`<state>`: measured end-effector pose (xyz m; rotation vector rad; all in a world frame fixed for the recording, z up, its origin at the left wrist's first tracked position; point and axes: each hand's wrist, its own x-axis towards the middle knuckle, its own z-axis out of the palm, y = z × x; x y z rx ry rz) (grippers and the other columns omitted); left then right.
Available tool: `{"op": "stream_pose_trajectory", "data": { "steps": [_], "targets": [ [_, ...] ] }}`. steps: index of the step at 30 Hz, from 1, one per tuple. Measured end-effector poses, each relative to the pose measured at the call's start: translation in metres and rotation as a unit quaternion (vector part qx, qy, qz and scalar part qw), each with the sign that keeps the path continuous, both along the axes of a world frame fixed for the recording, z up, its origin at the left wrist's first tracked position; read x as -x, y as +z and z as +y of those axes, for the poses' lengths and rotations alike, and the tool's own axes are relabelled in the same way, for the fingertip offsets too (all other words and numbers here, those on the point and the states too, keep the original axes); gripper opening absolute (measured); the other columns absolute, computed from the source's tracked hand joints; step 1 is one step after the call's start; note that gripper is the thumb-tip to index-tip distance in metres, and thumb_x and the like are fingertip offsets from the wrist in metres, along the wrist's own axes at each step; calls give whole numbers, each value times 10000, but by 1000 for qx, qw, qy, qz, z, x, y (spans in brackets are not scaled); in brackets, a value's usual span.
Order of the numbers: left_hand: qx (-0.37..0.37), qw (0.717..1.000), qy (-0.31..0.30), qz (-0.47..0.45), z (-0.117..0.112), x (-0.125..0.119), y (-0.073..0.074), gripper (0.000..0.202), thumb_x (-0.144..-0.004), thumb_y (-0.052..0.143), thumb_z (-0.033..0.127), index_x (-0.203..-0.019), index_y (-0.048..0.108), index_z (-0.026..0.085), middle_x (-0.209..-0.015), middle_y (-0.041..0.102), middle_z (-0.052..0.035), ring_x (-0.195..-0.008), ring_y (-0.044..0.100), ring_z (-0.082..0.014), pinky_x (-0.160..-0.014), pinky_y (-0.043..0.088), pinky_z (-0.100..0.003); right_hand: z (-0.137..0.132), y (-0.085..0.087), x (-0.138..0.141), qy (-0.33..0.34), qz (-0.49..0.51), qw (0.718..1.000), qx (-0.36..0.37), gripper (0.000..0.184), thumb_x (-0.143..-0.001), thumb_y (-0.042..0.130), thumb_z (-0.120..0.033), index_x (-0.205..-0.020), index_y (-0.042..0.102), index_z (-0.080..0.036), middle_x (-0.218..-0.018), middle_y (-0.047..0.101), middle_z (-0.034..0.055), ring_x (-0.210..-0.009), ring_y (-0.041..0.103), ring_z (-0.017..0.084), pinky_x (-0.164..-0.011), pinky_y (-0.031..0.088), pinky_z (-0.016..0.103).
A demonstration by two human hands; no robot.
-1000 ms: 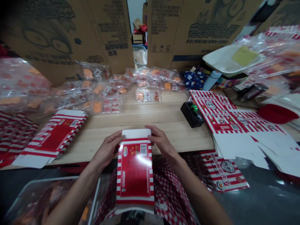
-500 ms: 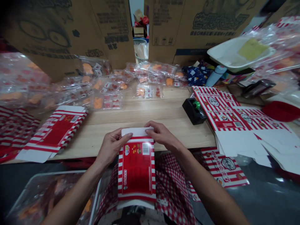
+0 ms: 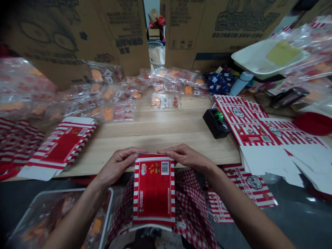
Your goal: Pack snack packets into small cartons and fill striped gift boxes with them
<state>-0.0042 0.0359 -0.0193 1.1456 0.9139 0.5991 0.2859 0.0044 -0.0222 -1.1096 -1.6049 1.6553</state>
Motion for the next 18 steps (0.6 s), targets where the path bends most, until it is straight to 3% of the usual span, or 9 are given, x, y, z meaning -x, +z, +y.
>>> {"op": "stream_pose_trajectory", "data": {
  "steps": [3,6,8,11,15,18],
  "targets": [
    [-22,999,-29,1,1,-2,7,277,-827,777,425,-978,783,193,-964,789,-59,-851,706,-167,-823,535,-286,1,2,0,3,28,998,55,356,-956,618,-462,-1231,747,-275,-1190,762,51,-1034,709,215,-904,558,385],
    [-28,999,26,37,-1,-9,16,247,-750,840,357,-872,734,170,-798,745,-18,-684,650,-122,-668,489,-232,2,3,8,-6,32,999,38,317,-909,682,-409,-1178,759,-259,-1140,763,49,-981,692,211,-825,555,345],
    [0,997,58,46,-3,-14,21,342,-718,857,328,-993,725,175,-768,735,-11,-641,642,-125,-619,472,-234,4,5,14,-26,27,999,30,275,-881,705,-381,-1107,765,-238,-1045,766,47,-896,680,204,-766,545,326],
    [56,996,69,27,-5,-17,25,490,-693,868,319,-1142,730,179,-826,772,-46,-681,687,-156,-664,517,-274,8,13,18,-29,10,999,45,261,-849,713,-392,-1018,766,-200,-902,753,52,-759,652,183,-663,520,291],
    [69,995,75,22,-6,-17,28,343,-741,823,396,-1009,811,181,-892,803,-88,-740,719,-187,-728,557,-314,13,27,15,1,-14,994,108,349,-835,671,-462,-984,754,-157,-796,729,60,-656,628,167,-571,490,266],
    [58,996,69,30,-6,-16,30,337,-750,807,427,-1007,823,209,-913,811,-82,-731,717,-189,-699,557,-307,12,31,16,-14,-26,995,97,297,-824,656,-443,-946,689,-174,-755,691,32,-637,606,161,-545,457,253]
  ]
}}
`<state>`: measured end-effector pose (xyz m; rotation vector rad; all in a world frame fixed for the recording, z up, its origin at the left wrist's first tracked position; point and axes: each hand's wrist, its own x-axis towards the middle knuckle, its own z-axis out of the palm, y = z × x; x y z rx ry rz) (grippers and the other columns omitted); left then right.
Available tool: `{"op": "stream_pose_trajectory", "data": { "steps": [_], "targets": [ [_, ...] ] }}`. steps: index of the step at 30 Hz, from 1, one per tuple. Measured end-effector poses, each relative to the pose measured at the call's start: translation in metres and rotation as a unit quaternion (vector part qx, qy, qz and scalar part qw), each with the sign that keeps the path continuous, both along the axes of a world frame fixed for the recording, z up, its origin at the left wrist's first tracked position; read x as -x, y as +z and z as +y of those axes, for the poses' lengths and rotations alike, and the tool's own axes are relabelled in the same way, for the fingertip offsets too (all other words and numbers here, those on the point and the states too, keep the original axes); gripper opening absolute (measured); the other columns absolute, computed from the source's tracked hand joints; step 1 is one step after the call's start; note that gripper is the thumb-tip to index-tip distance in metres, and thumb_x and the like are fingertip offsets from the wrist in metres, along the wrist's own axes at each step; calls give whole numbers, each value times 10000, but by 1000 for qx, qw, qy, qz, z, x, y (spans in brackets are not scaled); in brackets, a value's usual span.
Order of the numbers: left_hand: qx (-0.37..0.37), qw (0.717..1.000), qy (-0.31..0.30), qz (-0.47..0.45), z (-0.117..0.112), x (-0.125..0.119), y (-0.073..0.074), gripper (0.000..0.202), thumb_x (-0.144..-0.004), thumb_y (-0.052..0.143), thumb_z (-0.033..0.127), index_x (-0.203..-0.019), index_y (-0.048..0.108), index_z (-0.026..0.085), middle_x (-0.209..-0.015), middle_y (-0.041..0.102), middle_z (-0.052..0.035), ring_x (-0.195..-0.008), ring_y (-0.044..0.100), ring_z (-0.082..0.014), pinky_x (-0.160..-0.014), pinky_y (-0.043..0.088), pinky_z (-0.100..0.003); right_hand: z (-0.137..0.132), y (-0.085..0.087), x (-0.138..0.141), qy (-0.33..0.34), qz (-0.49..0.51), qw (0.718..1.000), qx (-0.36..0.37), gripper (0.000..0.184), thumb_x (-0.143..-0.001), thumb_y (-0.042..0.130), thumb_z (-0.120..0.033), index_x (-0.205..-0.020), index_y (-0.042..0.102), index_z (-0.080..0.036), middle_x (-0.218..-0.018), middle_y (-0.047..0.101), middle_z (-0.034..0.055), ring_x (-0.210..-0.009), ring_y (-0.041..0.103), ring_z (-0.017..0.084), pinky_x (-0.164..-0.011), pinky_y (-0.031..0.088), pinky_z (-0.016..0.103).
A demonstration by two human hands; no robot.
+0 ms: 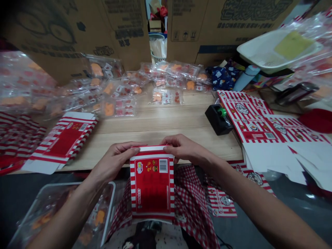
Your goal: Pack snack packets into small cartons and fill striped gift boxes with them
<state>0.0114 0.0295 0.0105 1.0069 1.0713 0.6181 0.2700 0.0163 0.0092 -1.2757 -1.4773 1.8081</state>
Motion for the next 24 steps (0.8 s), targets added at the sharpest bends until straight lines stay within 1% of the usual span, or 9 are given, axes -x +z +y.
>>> {"op": "stream_pose_trajectory", "data": {
  "steps": [5,8,11,12,14,16,18,20,24],
  "targets": [
    [-10,998,-57,20,0,10,-5,387,-803,786,465,-1098,804,215,-1043,811,-74,-865,742,-211,-840,569,-348,-13,-8,8,-52,-86,985,-140,120,-831,615,-293,-792,552,-199,-725,604,1,-650,508,135,-578,399,250],
    [-45,994,-96,34,0,17,-12,382,-854,747,485,-1126,796,222,-1107,801,-64,-938,734,-206,-910,552,-351,-23,-17,10,-45,-108,978,-173,112,-911,552,-297,-871,581,-197,-807,634,24,-726,546,157,-660,440,286],
    [-93,988,-113,48,1,19,-18,348,-876,725,489,-1076,809,217,-1072,807,-53,-937,721,-190,-904,541,-323,-28,-22,7,-22,-109,978,-174,143,-956,537,-322,-965,609,-199,-895,666,42,-809,583,174,-743,464,314],
    [-98,988,-110,52,1,19,-19,337,-879,722,486,-1055,813,214,-1042,810,-50,-916,718,-182,-879,541,-307,-27,-22,5,-17,-97,982,-164,155,-955,550,-339,-971,613,-199,-905,670,43,-816,586,171,-748,467,312],
    [-92,989,-97,55,2,16,-18,330,-881,724,471,-1059,807,205,-987,809,-46,-862,711,-165,-826,539,-282,-22,-20,1,-3,-47,994,-102,203,-935,592,-395,-970,616,-196,-900,674,41,-793,591,161,-704,473,291],
    [-78,992,-83,49,2,12,-13,383,-872,737,455,-1163,770,208,-950,801,-41,-809,704,-154,-777,542,-276,-14,-14,-4,-2,8,1000,-20,255,-888,653,-433,-947,613,-189,-866,671,32,-742,595,144,-621,466,255],
    [-66,994,-82,41,2,9,-7,480,-864,744,456,-1278,711,216,-957,794,-46,-799,707,-162,-754,553,-291,-5,-8,-7,-10,22,999,35,264,-824,713,-413,-894,617,-178,-823,666,25,-705,598,133,-558,452,225],
    [-63,993,-92,40,2,7,-1,499,-862,741,474,-1288,705,218,-1012,792,-66,-832,717,-182,-759,568,-315,2,-3,-8,-12,7,999,46,233,-772,737,-363,-839,621,-172,-779,662,21,-684,601,131,-534,455,215],
    [-53,992,-113,29,-1,9,3,420,-868,726,511,-1173,772,225,-1093,792,-85,-915,738,-226,-842,592,-376,4,-2,-5,7,-17,999,30,182,-744,710,-313,-801,601,-178,-708,651,6,-636,591,140,-548,493,250]
  ]
}}
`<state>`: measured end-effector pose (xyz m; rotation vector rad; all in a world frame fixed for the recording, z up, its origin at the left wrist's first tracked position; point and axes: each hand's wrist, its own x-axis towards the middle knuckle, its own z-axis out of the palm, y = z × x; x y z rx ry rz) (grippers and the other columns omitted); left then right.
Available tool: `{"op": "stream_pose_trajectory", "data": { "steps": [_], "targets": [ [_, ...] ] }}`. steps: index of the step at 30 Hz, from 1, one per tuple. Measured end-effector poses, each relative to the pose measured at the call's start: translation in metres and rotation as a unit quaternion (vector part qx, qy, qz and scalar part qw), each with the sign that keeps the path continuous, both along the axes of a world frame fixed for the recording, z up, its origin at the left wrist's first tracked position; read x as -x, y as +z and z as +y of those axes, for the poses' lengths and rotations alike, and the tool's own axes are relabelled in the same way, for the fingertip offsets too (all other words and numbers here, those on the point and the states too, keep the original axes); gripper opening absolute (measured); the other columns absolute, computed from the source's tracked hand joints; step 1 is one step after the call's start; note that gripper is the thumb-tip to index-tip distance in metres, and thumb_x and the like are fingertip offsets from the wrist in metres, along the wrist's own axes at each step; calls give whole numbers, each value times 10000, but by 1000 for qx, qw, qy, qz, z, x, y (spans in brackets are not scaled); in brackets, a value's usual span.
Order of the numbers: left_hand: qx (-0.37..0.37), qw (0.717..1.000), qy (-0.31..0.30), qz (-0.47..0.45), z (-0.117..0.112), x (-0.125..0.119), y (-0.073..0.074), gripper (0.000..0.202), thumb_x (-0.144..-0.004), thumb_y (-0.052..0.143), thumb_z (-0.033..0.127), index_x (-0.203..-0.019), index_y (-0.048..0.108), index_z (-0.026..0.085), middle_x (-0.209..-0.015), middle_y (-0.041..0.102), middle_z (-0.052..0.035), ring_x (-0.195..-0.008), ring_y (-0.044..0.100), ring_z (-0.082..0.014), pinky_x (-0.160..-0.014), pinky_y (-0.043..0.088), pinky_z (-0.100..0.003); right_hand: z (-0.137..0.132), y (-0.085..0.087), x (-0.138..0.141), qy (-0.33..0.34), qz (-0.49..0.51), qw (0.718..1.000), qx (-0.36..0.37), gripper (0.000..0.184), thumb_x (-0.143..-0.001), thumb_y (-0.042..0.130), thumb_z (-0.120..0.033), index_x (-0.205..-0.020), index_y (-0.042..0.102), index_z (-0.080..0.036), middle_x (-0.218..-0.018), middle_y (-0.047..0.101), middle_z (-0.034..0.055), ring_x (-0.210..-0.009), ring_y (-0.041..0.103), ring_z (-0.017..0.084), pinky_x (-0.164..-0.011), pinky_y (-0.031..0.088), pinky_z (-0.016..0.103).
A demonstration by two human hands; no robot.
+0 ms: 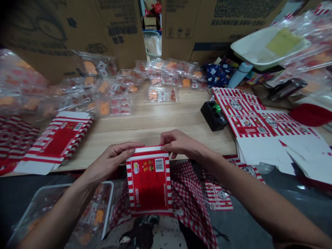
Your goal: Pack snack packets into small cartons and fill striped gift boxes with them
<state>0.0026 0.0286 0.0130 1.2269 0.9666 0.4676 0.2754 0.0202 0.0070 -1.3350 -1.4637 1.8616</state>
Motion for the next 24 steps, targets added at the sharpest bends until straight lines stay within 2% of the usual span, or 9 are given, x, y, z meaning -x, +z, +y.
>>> {"op": "stream_pose_trajectory", "data": {
  "steps": [2,5,8,10,14,16,19,22,24],
  "targets": [
    [2,1000,-16,-4,-1,5,-2,409,-884,709,516,-1181,774,242,-1111,795,-81,-954,743,-234,-894,587,-396,-6,0,0,8,-17,999,-43,157,-792,671,-317,-812,614,-172,-716,654,10,-640,591,142,-581,497,267],
    [-42,998,-54,12,-3,14,-7,398,-926,665,509,-1223,760,260,-1182,780,-73,-1031,731,-225,-968,556,-390,-21,2,-1,37,-63,986,-148,177,-904,584,-318,-929,669,-165,-853,706,43,-766,635,162,-691,497,286],
    [-74,994,-77,21,-6,20,-11,420,-911,694,480,-1264,737,257,-1229,763,-72,-1049,721,-224,-953,553,-375,-37,6,-2,45,-106,969,-220,188,-943,547,-276,-1038,679,-182,-977,729,49,-860,652,170,-777,487,294],
    [-77,995,-58,24,-9,17,-13,434,-862,755,452,-1244,745,247,-1216,767,-71,-1029,719,-218,-924,556,-355,-42,6,-2,27,-127,961,-246,183,-945,538,-256,-1047,674,-186,-977,731,47,-853,652,168,-783,477,296],
    [-72,997,11,36,-13,0,-11,373,-832,778,441,-1122,781,206,-1083,792,-64,-909,706,-176,-846,546,-300,-33,4,-1,21,-100,974,-200,210,-954,523,-326,-1012,649,-168,-953,714,71,-842,642,183,-761,485,305],
    [-78,996,26,42,-12,-9,-7,323,-861,737,461,-1008,782,177,-932,779,-44,-785,668,-144,-729,523,-258,-23,5,-1,35,-83,982,-164,205,-929,545,-349,-963,623,-162,-904,686,65,-789,612,174,-691,471,284],
    [-100,992,42,67,-9,-17,1,332,-885,686,479,-895,744,153,-726,689,-5,-633,572,-114,-579,440,-220,-8,9,2,53,-113,978,-169,118,-871,584,-290,-863,579,-173,-782,620,22,-678,526,141,-585,394,247],
    [-114,990,9,82,-6,-15,7,380,-906,650,469,-1116,742,166,-800,727,-26,-684,607,-139,-607,465,-238,-5,15,6,63,-153,967,-194,65,-836,578,-194,-776,561,-180,-687,570,-9,-618,475,123,-555,342,240],
    [-116,990,-33,75,-4,-11,7,378,-927,620,461,-1140,756,180,-954,774,-63,-815,665,-173,-710,514,-273,-10,18,8,56,-168,961,-211,84,-823,559,-138,-752,581,-177,-668,580,-12,-610,480,120,-568,344,246]
  ]
}}
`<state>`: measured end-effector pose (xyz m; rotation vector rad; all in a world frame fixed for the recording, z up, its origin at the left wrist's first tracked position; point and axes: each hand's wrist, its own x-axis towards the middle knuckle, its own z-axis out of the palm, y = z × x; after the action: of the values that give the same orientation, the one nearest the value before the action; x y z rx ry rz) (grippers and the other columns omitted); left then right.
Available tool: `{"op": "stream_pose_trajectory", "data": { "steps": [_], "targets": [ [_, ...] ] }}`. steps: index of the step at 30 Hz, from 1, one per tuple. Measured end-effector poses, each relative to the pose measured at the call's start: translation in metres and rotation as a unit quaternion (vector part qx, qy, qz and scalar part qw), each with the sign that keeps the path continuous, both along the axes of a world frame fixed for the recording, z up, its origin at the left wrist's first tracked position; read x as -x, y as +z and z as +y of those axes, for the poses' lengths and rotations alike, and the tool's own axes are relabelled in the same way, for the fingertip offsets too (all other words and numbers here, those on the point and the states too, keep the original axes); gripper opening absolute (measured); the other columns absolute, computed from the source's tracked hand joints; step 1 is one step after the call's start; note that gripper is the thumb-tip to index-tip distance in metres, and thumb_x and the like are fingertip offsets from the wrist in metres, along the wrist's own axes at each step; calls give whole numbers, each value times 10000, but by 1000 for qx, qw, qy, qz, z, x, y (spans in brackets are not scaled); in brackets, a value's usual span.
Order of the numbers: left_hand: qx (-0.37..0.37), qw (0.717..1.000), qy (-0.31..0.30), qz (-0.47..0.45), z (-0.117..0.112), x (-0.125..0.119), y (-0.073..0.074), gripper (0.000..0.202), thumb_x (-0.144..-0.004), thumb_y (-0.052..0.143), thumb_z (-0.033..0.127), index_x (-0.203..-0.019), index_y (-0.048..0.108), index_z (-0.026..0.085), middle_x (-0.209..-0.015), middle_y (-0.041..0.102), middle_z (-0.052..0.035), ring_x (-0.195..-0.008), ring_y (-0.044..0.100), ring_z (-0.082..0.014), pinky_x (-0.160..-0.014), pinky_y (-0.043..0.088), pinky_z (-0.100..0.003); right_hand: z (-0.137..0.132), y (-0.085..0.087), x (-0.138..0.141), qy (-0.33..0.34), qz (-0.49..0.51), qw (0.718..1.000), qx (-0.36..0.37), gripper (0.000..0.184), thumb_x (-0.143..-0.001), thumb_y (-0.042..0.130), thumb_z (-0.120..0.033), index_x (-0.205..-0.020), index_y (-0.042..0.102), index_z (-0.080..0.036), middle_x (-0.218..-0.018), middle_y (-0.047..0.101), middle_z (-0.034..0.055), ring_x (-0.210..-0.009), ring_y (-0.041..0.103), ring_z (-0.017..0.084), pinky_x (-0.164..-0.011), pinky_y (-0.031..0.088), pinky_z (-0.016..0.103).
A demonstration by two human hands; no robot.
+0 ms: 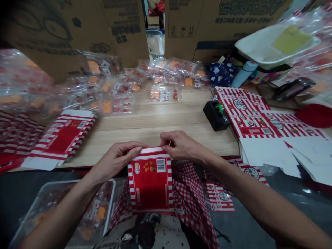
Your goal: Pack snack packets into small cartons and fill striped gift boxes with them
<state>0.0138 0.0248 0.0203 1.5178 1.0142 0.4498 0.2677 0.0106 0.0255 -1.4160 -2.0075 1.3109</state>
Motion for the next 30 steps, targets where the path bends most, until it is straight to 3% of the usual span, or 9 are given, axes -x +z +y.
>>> {"op": "stream_pose_trajectory", "data": {
  "steps": [3,8,11,14,20,22,25,28,30],
  "targets": [
    [20,999,-36,-10,3,5,-3,338,-928,616,458,-1030,789,186,-1067,787,-80,-919,689,-202,-807,535,-311,-10,1,2,-26,-5,1000,-14,132,-817,539,-95,-761,625,-177,-697,634,-1,-644,523,127,-608,369,254],
    [21,999,-24,5,7,0,-3,336,-915,626,459,-993,773,168,-870,764,-44,-735,652,-159,-671,515,-269,-11,-1,5,-45,-7,999,-8,156,-803,526,-70,-718,590,-184,-675,608,-12,-644,509,126,-604,356,250],
    [-20,1000,-18,16,8,-5,2,336,-906,640,424,-1091,772,176,-925,773,-49,-756,669,-162,-689,529,-269,-6,3,4,-40,-17,999,-19,163,-791,521,-62,-693,573,-181,-642,575,-21,-612,477,115,-590,342,248],
    [-9,997,-71,-12,12,-1,5,361,-942,606,419,-1197,763,218,-1082,790,-74,-884,718,-202,-774,568,-312,-6,8,-2,-9,-4,1000,-5,141,-858,530,-139,-760,625,-174,-683,615,-7,-626,507,122,-597,366,252],
    [-21,988,-151,-11,8,21,-2,392,-940,652,378,-1319,697,286,-1239,753,-72,-1078,715,-231,-931,559,-370,-28,-1,-8,39,19,998,-55,122,-935,544,-222,-978,651,-184,-949,696,55,-819,622,166,-740,482,297],
    [-39,991,-124,-20,4,24,1,388,-928,682,349,-1308,698,271,-1207,755,-71,-1041,717,-209,-888,568,-331,-34,-4,-3,-10,48,996,-75,110,-920,558,-183,-996,635,-197,-962,702,47,-825,637,165,-747,501,302],
    [-134,990,12,-43,4,21,17,290,-897,737,348,-1152,724,209,-1059,756,-59,-902,715,-168,-769,574,-257,-34,2,4,-112,116,980,-118,92,-951,561,-192,-1016,621,-215,-912,695,28,-796,652,163,-721,534,299],
    [-283,952,95,-70,13,15,43,354,-840,809,325,-1147,679,205,-1003,732,-38,-826,701,-150,-731,586,-245,-25,16,7,-181,157,939,-248,101,-961,586,-188,-1051,608,-230,-990,684,49,-867,674,181,-738,568,302],
    [-402,908,101,-64,20,11,54,367,-859,795,262,-1199,662,229,-1059,738,-31,-899,710,-153,-834,593,-265,-18,24,5,-187,138,897,-375,189,-938,600,-124,-1082,609,-245,-1080,671,69,-969,678,202,-793,573,318]
  ]
}}
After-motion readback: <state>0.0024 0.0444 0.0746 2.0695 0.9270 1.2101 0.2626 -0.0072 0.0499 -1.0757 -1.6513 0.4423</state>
